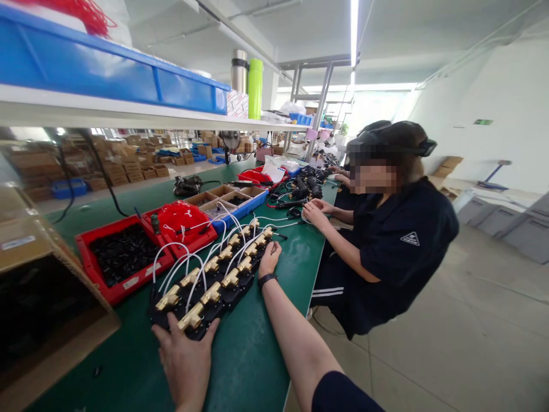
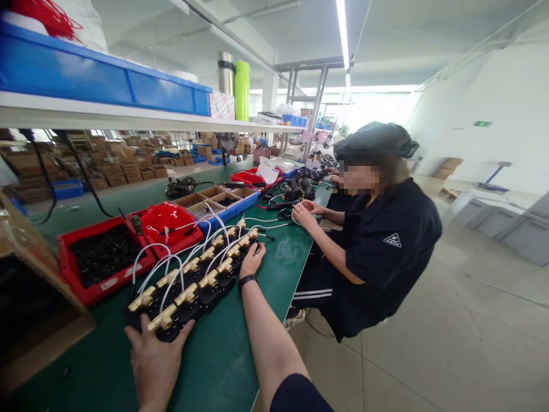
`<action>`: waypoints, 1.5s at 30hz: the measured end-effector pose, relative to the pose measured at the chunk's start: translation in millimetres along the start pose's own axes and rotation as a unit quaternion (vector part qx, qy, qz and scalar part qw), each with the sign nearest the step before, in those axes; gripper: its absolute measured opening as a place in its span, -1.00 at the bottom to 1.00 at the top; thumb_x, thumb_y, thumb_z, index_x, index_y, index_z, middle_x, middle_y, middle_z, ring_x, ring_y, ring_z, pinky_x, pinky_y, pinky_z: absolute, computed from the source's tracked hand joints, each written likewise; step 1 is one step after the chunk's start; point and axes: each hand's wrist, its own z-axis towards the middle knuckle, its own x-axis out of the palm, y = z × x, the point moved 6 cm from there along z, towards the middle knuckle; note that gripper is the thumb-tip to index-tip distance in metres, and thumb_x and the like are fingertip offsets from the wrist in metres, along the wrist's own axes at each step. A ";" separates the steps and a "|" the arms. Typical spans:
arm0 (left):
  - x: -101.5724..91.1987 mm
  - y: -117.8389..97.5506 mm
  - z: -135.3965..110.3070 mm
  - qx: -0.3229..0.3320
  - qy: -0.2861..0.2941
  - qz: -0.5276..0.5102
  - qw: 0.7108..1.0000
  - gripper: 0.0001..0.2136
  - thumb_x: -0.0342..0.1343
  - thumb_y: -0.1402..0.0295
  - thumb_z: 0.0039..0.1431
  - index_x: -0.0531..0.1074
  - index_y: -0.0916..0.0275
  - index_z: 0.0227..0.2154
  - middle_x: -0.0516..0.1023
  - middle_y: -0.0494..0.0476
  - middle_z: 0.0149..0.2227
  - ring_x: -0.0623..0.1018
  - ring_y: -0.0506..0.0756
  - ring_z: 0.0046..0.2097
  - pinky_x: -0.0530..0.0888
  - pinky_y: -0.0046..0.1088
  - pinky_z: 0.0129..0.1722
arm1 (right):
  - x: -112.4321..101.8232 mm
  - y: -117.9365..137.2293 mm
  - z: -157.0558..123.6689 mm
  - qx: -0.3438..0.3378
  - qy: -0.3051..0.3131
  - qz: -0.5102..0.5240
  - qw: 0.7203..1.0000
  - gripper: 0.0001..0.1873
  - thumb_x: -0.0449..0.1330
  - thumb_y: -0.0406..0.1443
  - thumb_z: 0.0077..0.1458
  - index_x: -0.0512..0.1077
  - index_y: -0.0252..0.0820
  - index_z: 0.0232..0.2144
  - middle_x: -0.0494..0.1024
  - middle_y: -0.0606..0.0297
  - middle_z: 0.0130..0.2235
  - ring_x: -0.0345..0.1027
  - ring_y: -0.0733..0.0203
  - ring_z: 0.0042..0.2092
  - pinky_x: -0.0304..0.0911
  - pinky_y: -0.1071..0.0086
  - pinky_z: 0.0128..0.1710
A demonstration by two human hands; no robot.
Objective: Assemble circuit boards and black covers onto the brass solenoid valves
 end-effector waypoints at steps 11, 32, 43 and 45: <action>2.5 6.5 -1.8 0.016 -0.023 -0.017 0.999 -0.16 0.01 -0.05 -0.01 -0.09 0.45 0.20 -0.06 0.69 0.19 0.25 0.57 0.10 0.30 0.06 -0.03 | 11.2 0.4 -78.2 0.023 0.003 0.019 1.000 -0.49 -0.09 -0.13 0.13 0.15 -0.34 0.04 0.27 -0.09 0.11 0.13 0.05 0.15 0.10 0.20 0.07; -6.8 6.5 -2.3 -0.012 -0.008 -0.104 0.994 -0.10 0.02 -0.10 -0.05 -0.12 0.46 0.20 -0.06 0.69 0.20 0.16 0.54 0.17 0.24 0.07 0.05 | -47.2 108.6 -134.5 -0.006 0.265 0.168 0.949 -0.48 -0.19 0.02 0.19 0.31 -0.23 -0.12 0.52 0.10 -0.25 0.42 0.10 -0.21 0.31 0.22 -0.16; -53.6 67.3 -10.0 -0.157 0.122 -0.339 0.920 -0.26 -0.01 -0.05 0.00 0.01 0.26 0.17 0.16 0.38 0.19 0.27 0.33 0.15 0.23 -0.03 0.12 | -146.4 199.4 2.4 -0.121 0.215 -0.035 0.968 -0.37 -0.24 0.08 0.17 0.39 -0.20 -0.54 0.40 0.23 -0.51 0.27 0.25 -0.49 0.22 0.37 -0.50; -68.2 80.1 -15.0 -0.147 0.131 -0.370 0.908 -0.25 0.06 -0.08 -0.08 0.09 0.23 0.13 0.30 0.33 0.11 0.35 0.32 0.10 0.24 -0.03 0.11 | -136.4 190.7 27.4 -0.096 0.238 -0.070 0.964 -0.49 -0.08 0.00 0.18 0.38 -0.24 -0.54 0.35 0.32 -0.58 0.22 0.32 -0.56 0.18 0.42 -0.54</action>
